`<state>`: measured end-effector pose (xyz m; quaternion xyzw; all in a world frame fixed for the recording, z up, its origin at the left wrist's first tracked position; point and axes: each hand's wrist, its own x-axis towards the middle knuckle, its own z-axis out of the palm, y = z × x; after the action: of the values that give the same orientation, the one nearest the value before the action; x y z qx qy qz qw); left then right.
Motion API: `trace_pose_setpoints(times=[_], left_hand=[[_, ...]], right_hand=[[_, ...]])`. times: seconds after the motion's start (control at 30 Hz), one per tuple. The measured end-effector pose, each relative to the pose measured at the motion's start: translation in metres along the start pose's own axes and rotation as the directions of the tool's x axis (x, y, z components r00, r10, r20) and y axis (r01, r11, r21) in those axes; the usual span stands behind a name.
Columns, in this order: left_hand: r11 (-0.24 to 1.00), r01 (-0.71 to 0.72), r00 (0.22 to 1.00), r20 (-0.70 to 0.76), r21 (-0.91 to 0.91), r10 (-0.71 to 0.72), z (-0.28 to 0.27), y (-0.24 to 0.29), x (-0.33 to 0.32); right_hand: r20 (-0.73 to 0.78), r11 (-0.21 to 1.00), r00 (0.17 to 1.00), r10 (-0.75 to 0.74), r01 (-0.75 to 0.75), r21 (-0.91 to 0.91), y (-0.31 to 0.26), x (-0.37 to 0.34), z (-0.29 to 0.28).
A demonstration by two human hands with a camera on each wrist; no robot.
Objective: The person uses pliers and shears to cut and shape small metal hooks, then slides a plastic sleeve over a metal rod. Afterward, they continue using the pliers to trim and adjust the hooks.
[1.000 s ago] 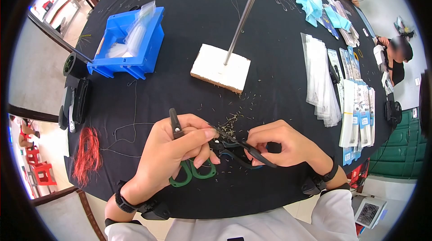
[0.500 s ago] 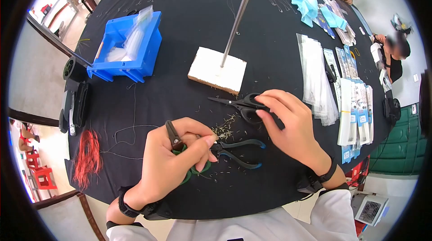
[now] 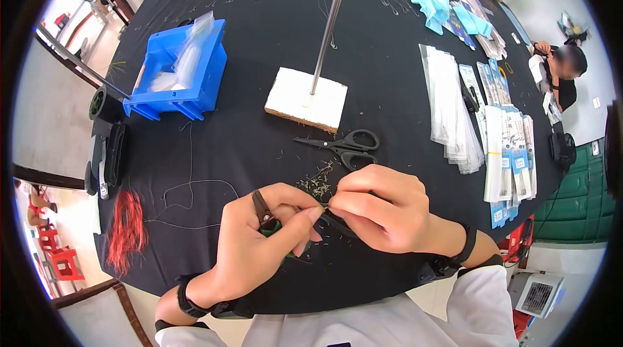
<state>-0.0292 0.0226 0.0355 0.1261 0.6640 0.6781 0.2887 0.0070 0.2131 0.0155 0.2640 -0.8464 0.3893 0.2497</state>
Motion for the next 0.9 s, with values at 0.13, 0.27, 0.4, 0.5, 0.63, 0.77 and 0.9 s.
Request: trace_pose_setpoints(times=[0.13,0.27,0.4,0.5,0.63,0.77,0.9], left_hand=[[0.998,0.001,1.000,-0.010,-0.056,-0.002,-0.002,-0.002,0.003],[0.996,0.025,1.000,-0.014,-0.088,-0.026,-0.003,0.001,0.003],[0.991,0.056,0.998,0.024,-0.119,-0.054,-0.004,0.001,0.003],[0.985,0.075,0.996,0.067,-0.153,-0.065,-0.005,0.001,-0.001],[0.980,0.119,0.982,0.166,-0.159,-0.092,-0.008,-0.004,-0.008],[0.988,0.148,0.963,0.235,-0.054,-0.131,-0.012,0.001,-0.017],[0.990,0.083,0.977,0.185,0.113,-0.103,-0.009,0.009,-0.027]], right_hand=[[0.014,0.998,1.000,-0.002,0.002,-0.055,0.005,-0.001,0.000],[-0.040,0.994,0.994,0.100,-0.098,0.053,0.001,0.002,0.006],[-0.031,0.999,0.999,0.038,-0.037,0.039,0.000,0.001,0.006],[-0.019,0.990,0.995,0.100,-0.098,0.102,-0.007,0.004,0.002],[0.049,0.918,0.951,0.304,-0.307,0.251,-0.011,0.004,-0.008],[0.168,0.720,0.843,0.511,-0.527,0.452,-0.012,0.002,-0.018],[0.259,0.544,0.759,0.597,-0.620,0.565,-0.013,0.002,-0.029]])
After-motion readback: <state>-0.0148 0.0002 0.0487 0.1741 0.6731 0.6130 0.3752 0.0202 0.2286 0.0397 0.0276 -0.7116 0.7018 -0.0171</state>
